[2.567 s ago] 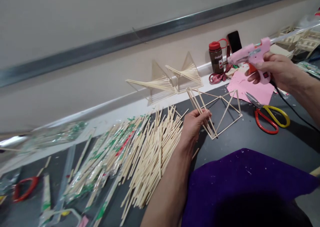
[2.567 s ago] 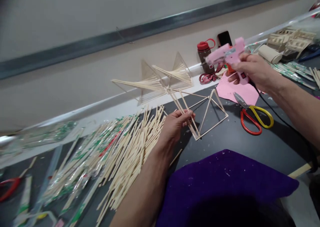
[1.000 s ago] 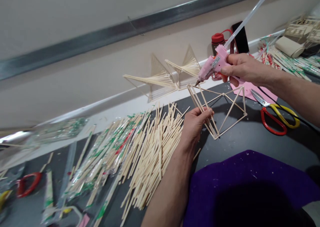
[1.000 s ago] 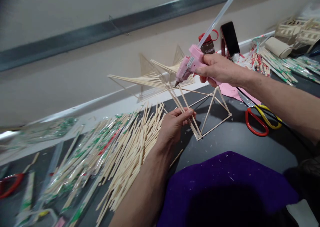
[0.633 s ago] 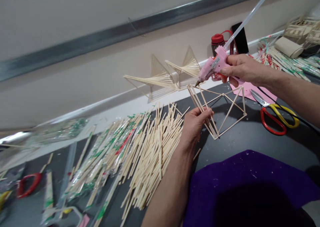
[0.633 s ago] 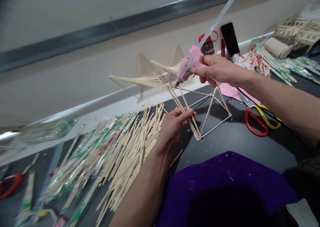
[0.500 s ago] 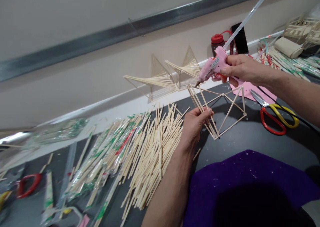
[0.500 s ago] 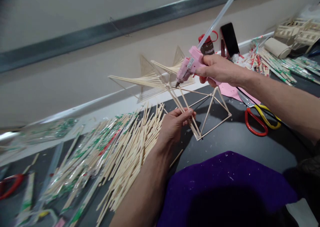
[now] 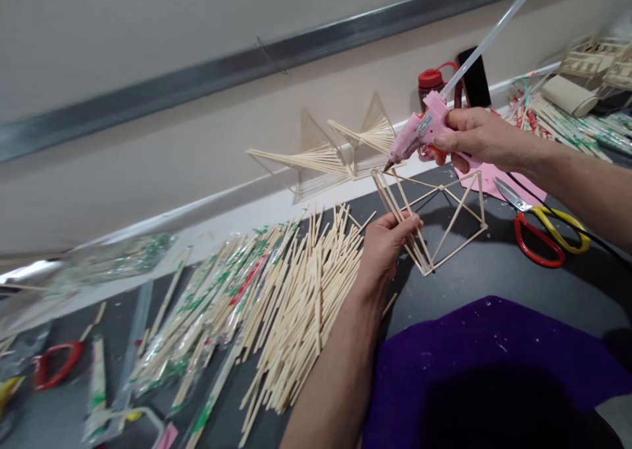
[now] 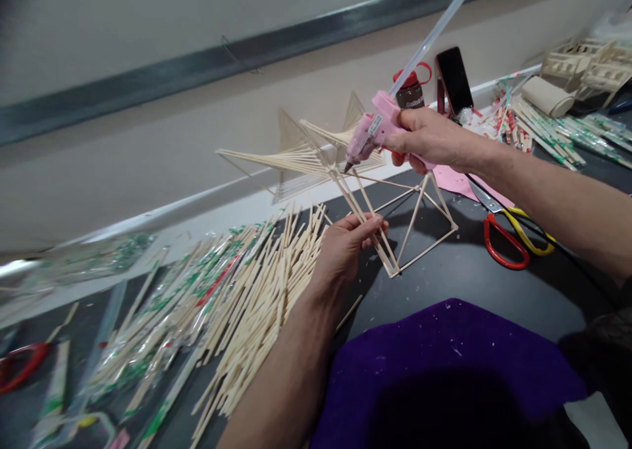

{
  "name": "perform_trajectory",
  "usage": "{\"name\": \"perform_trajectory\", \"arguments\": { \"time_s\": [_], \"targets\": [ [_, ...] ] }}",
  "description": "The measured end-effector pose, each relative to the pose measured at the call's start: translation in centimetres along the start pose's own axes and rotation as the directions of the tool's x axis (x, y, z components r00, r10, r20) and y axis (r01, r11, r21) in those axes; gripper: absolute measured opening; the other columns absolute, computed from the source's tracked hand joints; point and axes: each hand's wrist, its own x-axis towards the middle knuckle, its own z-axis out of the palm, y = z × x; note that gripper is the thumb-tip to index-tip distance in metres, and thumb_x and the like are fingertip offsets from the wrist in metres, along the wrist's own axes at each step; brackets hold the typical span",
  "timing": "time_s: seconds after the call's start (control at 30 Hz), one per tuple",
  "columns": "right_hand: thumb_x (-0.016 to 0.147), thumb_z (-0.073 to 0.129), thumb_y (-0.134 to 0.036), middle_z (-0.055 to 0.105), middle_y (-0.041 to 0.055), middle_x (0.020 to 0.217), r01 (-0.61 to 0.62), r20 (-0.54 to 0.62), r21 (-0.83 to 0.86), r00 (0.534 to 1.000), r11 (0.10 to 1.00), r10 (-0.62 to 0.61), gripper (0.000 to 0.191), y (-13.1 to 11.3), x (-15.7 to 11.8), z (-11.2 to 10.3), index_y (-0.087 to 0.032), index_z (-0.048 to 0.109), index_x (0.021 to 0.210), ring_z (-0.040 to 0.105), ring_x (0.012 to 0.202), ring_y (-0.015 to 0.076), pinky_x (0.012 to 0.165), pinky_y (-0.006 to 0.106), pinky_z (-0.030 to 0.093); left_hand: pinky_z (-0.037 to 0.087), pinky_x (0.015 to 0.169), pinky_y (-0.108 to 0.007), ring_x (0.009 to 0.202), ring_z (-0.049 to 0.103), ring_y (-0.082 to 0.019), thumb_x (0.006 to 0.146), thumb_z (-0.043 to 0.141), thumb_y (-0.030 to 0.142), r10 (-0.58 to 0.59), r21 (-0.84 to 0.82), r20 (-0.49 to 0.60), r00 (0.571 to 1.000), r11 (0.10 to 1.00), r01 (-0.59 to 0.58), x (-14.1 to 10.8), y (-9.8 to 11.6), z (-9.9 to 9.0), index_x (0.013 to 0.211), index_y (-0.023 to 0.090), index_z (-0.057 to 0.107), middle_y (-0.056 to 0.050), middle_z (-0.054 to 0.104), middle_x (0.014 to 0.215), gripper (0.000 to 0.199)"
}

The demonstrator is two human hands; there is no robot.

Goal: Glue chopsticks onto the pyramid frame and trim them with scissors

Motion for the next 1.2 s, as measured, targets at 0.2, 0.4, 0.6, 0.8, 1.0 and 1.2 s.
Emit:
{"name": "perform_trajectory", "arguments": {
  "time_s": [0.2,0.4,0.6,0.8,1.0,1.2],
  "targets": [
    [0.091,0.072,-0.026,0.064,0.0014,0.072,0.024,0.015,0.031,1.0,0.999,-0.025,0.017,-0.05,0.09,0.05,-0.016,0.062,0.082,0.048,0.047,0.0059,0.04,0.02,0.033,0.04,0.059,-0.025,0.059,0.055,-0.012,0.056,0.084,0.036,-0.003,-0.005,0.005,1.0,1.0,0.003,-0.05,-0.06,0.0,0.068,0.016,0.071,-0.004,0.068,0.068,0.026],
    [0.094,0.068,-0.024,0.065,0.0008,0.071,0.025,0.015,0.029,1.0,0.999,-0.026,0.017,-0.15,0.08,0.04,-0.015,0.062,0.081,0.047,0.044,0.0044,0.039,0.019,0.033,0.039,0.059,-0.025,0.059,0.055,-0.011,0.055,0.083,0.034,-0.015,-0.008,0.009,1.0,1.0,0.015,-0.03,0.01,0.03,0.067,0.015,0.071,-0.004,0.068,0.067,0.026],
    [0.092,0.07,-0.024,0.065,0.0002,0.07,0.008,0.001,0.027,1.0,1.0,-0.008,0.017,-0.42,-0.03,0.12,-0.017,0.062,0.079,0.047,0.044,0.0042,0.039,0.019,0.032,0.039,0.06,-0.025,0.06,0.055,-0.011,0.055,0.083,0.035,-0.009,-0.003,0.018,1.0,1.0,0.009,-0.02,0.01,-0.02,0.067,0.015,0.071,-0.004,0.068,0.067,0.026],
    [0.091,0.073,-0.027,0.064,-0.0001,0.069,0.016,-0.004,0.027,1.0,1.0,-0.016,0.02,-0.46,0.03,0.17,-0.017,0.061,0.078,0.047,0.045,0.0044,0.039,0.018,0.033,0.04,0.06,-0.025,0.061,0.056,-0.012,0.056,0.082,0.034,-0.011,0.002,0.022,1.0,1.0,0.011,0.02,0.05,0.08,0.067,0.015,0.071,-0.005,0.068,0.068,0.025],
    [0.093,0.069,-0.023,0.062,-0.0008,0.067,0.014,-0.011,0.02,1.0,1.0,-0.014,0.022,-0.44,0.03,0.18,-0.017,0.059,0.075,0.045,0.042,0.0041,0.039,0.019,0.033,0.04,0.059,-0.025,0.06,0.056,-0.012,0.056,0.082,0.033,-0.015,-0.003,0.017,1.0,1.0,0.015,0.07,0.05,0.09,0.066,0.014,0.071,-0.006,0.068,0.067,0.024],
    [0.095,0.065,-0.018,0.062,-0.0009,0.066,0.041,0.008,0.027,0.999,0.999,-0.041,0.022,-0.16,0.15,0.06,-0.015,0.058,0.074,0.046,0.04,0.0036,0.038,0.018,0.031,0.041,0.06,-0.026,0.06,0.056,-0.012,0.057,0.082,0.034,-0.007,0.002,0.02,1.0,1.0,0.007,-0.05,0.06,0.09,0.066,0.015,0.071,-0.005,0.068,0.067,0.024]
  ]
}}
